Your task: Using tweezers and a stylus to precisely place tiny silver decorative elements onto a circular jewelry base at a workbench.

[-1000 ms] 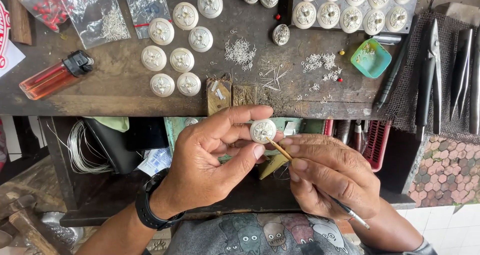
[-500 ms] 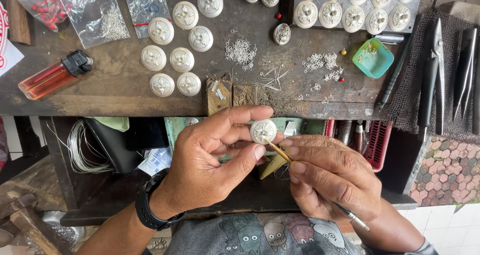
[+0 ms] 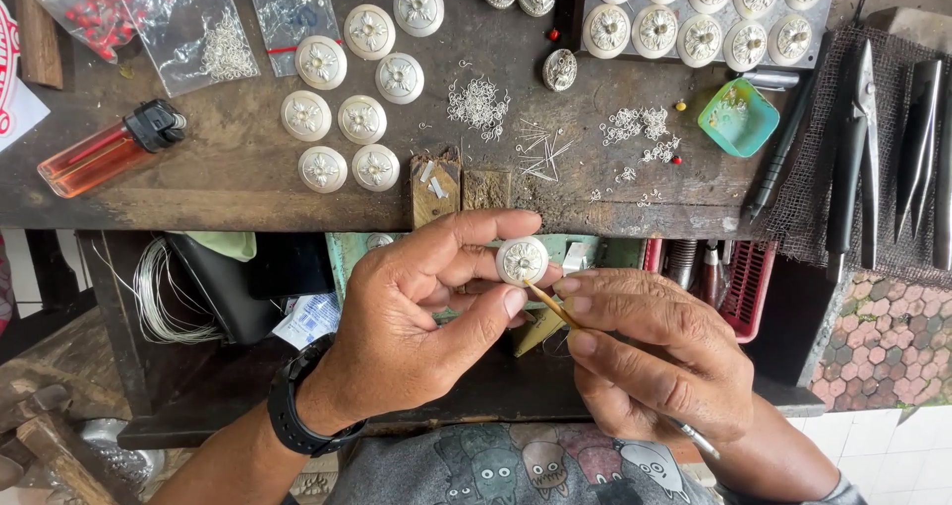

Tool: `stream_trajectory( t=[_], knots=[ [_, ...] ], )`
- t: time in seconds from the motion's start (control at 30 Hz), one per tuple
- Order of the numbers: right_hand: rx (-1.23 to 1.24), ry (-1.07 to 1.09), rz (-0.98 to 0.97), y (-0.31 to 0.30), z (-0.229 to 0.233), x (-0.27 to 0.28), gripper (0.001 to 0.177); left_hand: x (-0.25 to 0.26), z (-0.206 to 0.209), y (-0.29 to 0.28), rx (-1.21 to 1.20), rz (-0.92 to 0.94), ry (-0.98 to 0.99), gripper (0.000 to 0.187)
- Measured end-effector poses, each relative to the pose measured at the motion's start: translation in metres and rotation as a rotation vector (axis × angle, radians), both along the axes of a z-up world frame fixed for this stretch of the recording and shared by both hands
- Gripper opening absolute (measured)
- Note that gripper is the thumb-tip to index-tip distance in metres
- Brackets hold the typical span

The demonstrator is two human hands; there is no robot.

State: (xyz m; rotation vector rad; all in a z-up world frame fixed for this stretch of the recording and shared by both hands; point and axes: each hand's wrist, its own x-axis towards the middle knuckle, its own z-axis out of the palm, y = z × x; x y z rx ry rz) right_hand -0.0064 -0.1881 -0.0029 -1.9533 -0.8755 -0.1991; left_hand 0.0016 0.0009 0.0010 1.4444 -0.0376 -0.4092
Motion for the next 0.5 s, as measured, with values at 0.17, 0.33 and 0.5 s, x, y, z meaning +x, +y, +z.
stream_trajectory(
  t=[0.17,0.33,0.5],
  knots=[
    [0.012,0.041,-0.051,0.0004,0.0015,-0.004,0.012,-0.0005,-0.0011,0.0003,0.03,-0.001,0.008,0.035],
    [0.023,0.009,-0.047,0.0023,0.0007,-0.0011,0.013,-0.0008,-0.0021,0.0002,0.052,0.002,-0.01,0.036],
    [-0.011,0.011,-0.027,0.0004,0.0007,-0.0014,0.012,-0.001,-0.0022,0.0003,0.057,-0.002,-0.014,0.036]
  ],
)
